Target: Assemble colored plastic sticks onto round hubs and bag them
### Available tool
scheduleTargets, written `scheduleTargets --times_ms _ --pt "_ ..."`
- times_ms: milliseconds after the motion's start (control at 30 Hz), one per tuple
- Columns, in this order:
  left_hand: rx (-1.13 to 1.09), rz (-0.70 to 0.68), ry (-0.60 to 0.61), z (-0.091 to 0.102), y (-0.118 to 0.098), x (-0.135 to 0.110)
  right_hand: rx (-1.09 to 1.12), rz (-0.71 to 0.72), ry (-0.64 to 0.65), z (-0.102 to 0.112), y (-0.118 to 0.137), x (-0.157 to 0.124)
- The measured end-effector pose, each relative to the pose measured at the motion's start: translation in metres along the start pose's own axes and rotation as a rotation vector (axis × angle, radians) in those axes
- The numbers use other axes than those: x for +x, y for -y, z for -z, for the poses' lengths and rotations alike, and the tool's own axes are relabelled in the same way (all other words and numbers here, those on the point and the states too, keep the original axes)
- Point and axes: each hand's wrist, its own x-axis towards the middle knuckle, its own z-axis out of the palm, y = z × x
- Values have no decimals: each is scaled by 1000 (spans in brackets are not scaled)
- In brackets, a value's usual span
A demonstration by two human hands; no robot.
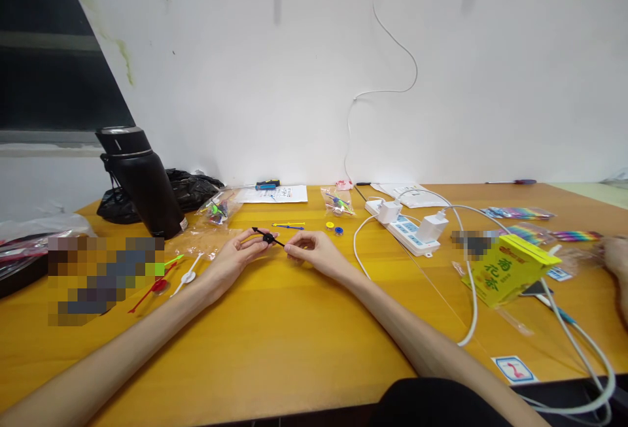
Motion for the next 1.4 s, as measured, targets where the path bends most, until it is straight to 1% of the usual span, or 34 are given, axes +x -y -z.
scheduleTargets --times_ms 167,300,433,567,733,833,1000,1133,1300,1400 --pt "-5 -13 22 -2 -1 -1 -21 -2 14 0 0 -1" --pt "32 -31 51 -4 -3 -2 -21 3 21 0 -1 -1" --pt "58 -32 51 -5 -4 -2 -27 2 18 -1 -1 -1" --pt "80 -26 42 -5 -1 -1 -59 5 -15 -3 3 -2" --pt "55 -34 34 -7 1 -3 -166 27 -61 -5 11 -5" --pt "91 -50 20 -10 -1 -5 -190 36 -19 -6 13 -6" --pt "207 -98 0 -12 -6 -6 -168 52 70 -8 10 -8" --pt "223 -109 -19 -13 -8 -7 -159 55 94 -9 9 -8" --pt "214 -68 -34 -16 -12 -8 -133 45 115 -9 9 -8" --pt "225 -67 -31 -17 -13 -9 -127 54 124 -10 11 -9"
